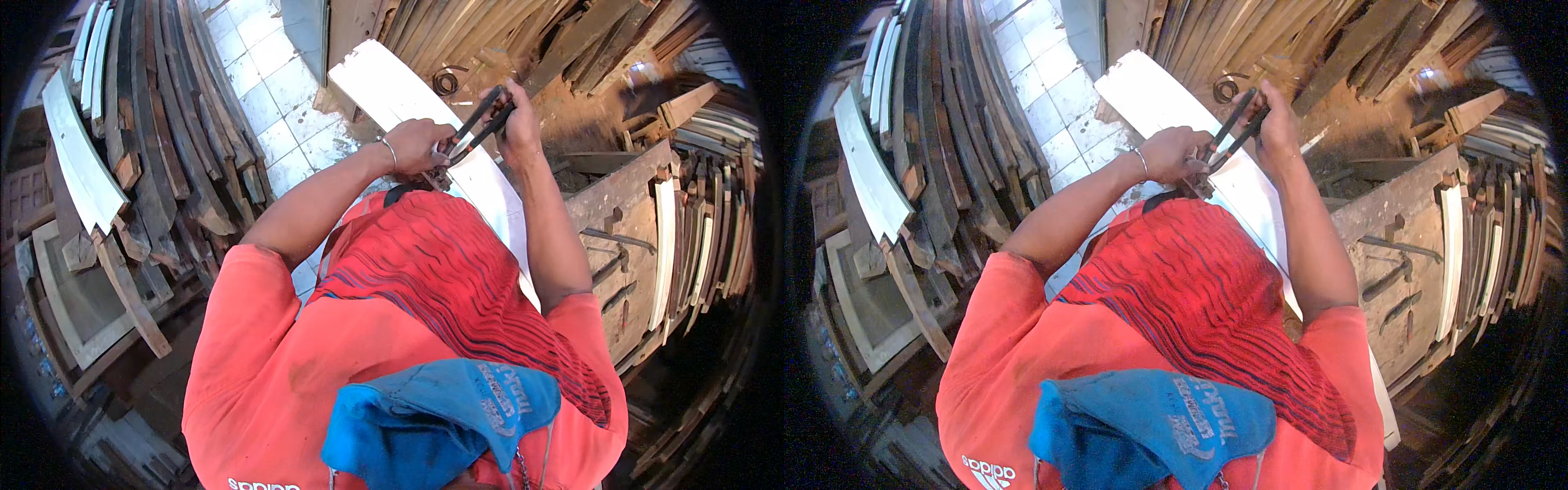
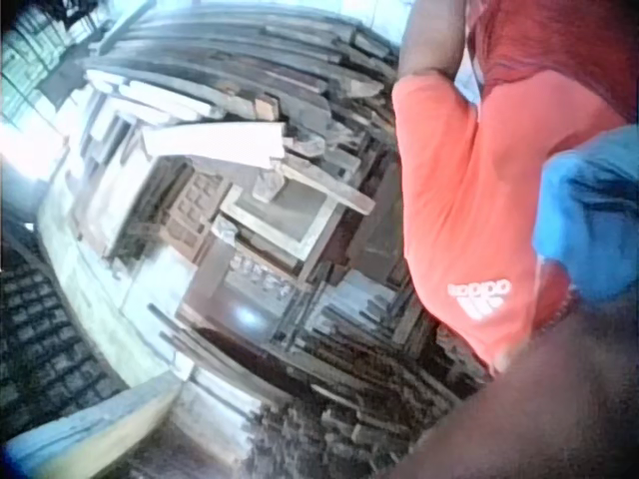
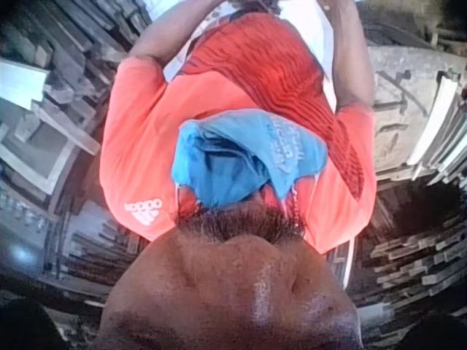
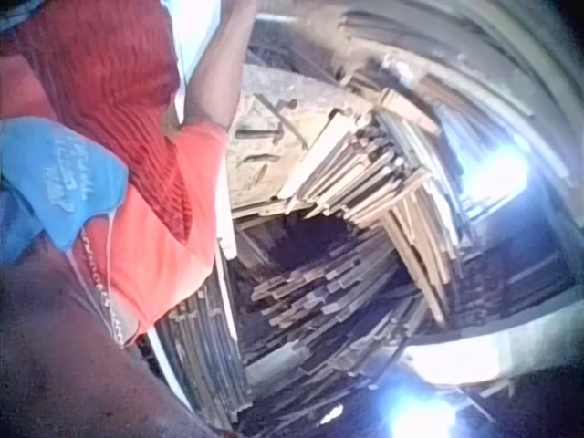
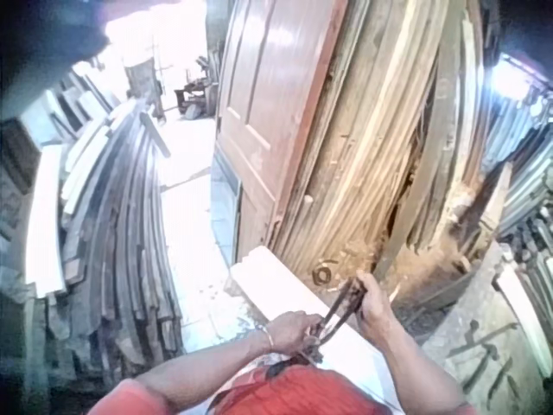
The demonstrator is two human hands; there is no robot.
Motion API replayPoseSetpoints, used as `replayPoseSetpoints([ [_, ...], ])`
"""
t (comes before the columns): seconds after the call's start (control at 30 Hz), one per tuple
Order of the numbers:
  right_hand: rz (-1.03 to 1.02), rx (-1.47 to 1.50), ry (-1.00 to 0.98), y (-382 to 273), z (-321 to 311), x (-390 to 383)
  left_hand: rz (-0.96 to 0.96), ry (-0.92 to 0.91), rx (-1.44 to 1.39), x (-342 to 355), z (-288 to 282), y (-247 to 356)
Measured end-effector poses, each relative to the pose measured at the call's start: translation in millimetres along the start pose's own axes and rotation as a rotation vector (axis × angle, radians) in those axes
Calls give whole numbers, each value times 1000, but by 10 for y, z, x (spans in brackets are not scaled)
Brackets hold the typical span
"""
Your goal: The person works on a wooden piece by hammering nails into a metal hinge and then using pincers to pull out or adjust components.
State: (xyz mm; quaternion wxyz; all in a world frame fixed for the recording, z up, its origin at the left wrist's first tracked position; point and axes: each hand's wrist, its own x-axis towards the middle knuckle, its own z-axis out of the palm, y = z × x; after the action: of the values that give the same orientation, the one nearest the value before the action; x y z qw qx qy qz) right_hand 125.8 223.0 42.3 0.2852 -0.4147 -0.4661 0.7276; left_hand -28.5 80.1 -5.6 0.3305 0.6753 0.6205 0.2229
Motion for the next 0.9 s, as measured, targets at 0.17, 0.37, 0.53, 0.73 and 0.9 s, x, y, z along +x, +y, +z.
replayPoseSetpoints([
  [0.17, 173, 155, -195, -32, -197, 93, -27, 31, -22, 39, 92, -104],
  [0.37, 177, 205, -292, -150, -145, -63, 16, 35, -47, 34, 79, -101],
  [0.53, 129, 301, -247, -70, -310, -225, 60, -46, 3, 132, 94, -127],
  [0.73, 69, 455, -366, 15, -437, -379, 96, -112, 41, 174, -69, 32],
  [0.9, 81, 418, -274, -109, -142, -496, 114, -68, 91, 34, -121, 61],
])
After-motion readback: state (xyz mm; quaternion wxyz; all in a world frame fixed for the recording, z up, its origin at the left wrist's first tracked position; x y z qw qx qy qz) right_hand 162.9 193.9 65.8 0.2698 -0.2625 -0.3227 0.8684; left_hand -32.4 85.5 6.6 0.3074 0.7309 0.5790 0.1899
